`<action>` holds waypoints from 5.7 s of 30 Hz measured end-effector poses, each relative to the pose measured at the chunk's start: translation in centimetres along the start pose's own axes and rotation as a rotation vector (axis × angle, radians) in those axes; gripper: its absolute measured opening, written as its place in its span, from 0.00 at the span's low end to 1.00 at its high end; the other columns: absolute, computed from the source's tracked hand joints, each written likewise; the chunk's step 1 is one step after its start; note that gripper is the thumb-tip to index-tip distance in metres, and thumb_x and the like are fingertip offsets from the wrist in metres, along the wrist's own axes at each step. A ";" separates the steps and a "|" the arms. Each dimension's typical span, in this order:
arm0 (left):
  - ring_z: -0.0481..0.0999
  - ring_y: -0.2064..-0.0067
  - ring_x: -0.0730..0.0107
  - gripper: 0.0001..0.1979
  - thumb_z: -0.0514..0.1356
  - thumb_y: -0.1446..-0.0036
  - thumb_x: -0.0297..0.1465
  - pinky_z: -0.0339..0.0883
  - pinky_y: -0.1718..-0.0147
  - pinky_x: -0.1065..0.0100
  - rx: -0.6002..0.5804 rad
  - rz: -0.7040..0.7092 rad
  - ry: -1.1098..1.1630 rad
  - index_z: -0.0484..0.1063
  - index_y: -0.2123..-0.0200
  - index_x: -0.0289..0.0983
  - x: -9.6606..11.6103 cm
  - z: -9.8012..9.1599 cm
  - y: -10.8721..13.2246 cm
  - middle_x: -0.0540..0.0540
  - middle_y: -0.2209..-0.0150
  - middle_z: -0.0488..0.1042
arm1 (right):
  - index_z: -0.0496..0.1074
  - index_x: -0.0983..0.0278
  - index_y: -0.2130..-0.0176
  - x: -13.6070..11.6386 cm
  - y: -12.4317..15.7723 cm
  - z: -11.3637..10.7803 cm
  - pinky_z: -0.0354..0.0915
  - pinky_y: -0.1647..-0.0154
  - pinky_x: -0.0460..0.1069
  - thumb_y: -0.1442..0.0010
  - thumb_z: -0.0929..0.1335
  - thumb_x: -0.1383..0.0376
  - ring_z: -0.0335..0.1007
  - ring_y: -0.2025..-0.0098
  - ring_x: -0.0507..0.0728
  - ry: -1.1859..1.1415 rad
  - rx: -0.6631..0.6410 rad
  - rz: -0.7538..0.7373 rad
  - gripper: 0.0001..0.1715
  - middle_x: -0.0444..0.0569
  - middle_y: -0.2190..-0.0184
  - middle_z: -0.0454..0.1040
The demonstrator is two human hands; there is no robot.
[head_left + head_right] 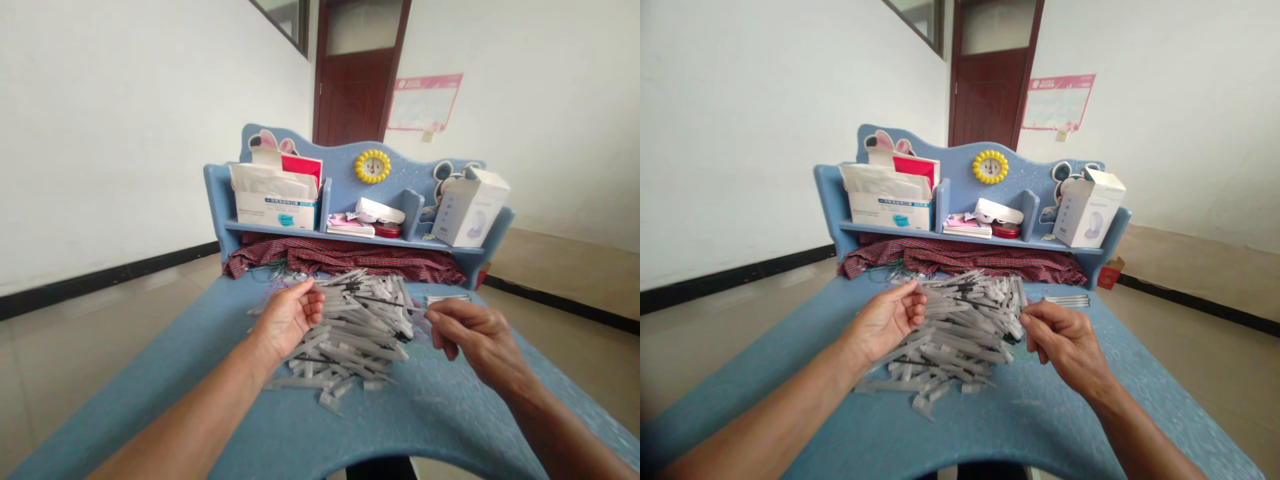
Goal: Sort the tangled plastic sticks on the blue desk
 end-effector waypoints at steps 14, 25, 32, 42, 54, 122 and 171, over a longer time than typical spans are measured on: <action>0.71 0.80 0.77 0.06 0.56 0.46 0.27 0.64 0.82 0.76 -0.145 -0.044 -0.030 0.68 0.74 0.32 -0.8 1.3 0.7 0.47 0.79 0.73 | 0.72 0.67 0.72 0.2 -1.0 3.7 0.55 0.84 0.42 0.45 0.65 0.58 0.56 0.84 0.46 0.007 -0.154 -0.023 0.14 0.42 0.85 0.64; 0.72 0.80 0.75 0.08 0.55 0.44 0.27 0.66 0.81 0.74 -0.186 -0.113 -0.003 0.69 0.74 0.32 -1.3 2.1 1.2 0.46 0.79 0.74 | 0.69 0.68 0.74 -2.0 -4.2 6.6 0.51 0.85 0.40 0.48 0.67 0.56 0.56 0.84 0.45 0.071 -0.376 -0.092 0.16 0.40 0.84 0.63; 0.71 0.80 0.75 0.12 0.54 0.43 0.29 0.66 0.82 0.74 -0.151 -0.085 0.056 0.70 0.76 0.30 -0.4 2.1 1.3 0.45 0.80 0.73 | 0.71 0.67 0.72 1.4 -4.8 3.2 0.52 0.83 0.40 0.47 0.65 0.63 0.58 0.84 0.45 0.390 -0.397 -0.036 0.09 0.40 0.84 0.66; 0.71 0.80 0.75 0.10 0.55 0.44 0.28 0.66 0.80 0.74 -0.159 -0.078 0.009 0.71 0.75 0.30 -0.8 2.1 1.2 0.45 0.79 0.74 | 0.73 0.59 0.59 1.7 -6.4 5.1 0.56 0.71 0.44 0.43 0.62 0.65 0.69 0.72 0.52 0.867 -0.351 -0.246 0.14 0.46 0.74 0.74; 0.71 0.80 0.75 0.09 0.56 0.45 0.29 0.65 0.81 0.74 -0.205 -0.052 0.005 0.71 0.75 0.31 -0.8 1.9 1.1 0.45 0.79 0.74 | 0.71 0.59 0.59 0.9 -8.3 8.6 0.62 0.66 0.51 0.41 0.58 0.64 0.72 0.63 0.61 1.333 -0.512 -0.382 0.16 0.54 0.66 0.75; 0.72 0.81 0.75 0.07 0.55 0.44 0.28 0.65 0.81 0.75 -0.176 0.001 -0.071 0.68 0.73 0.32 -1.2 1.7 0.8 0.45 0.78 0.74 | 0.71 0.65 0.66 -3.5 -3.0 6.8 0.53 0.77 0.42 0.41 0.59 0.70 0.61 0.79 0.46 0.407 -0.323 -0.422 0.12 0.42 0.78 0.69; 0.74 0.78 0.73 0.05 0.55 0.44 0.25 0.67 0.78 0.73 -0.152 0.077 -0.133 0.66 0.72 0.31 -1.2 2.1 1.4 0.43 0.76 0.75 | 0.69 0.65 0.66 -1.0 -2.6 7.4 0.57 0.77 0.43 0.41 0.60 0.64 0.62 0.80 0.48 0.296 -0.119 -0.302 0.11 0.43 0.82 0.67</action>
Point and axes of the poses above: each hand's wrist, its own y-axis away from the middle knuckle, its own z-axis out of the palm, x = y × z, the point moved 5 cm from there along -y, towards the middle knuckle
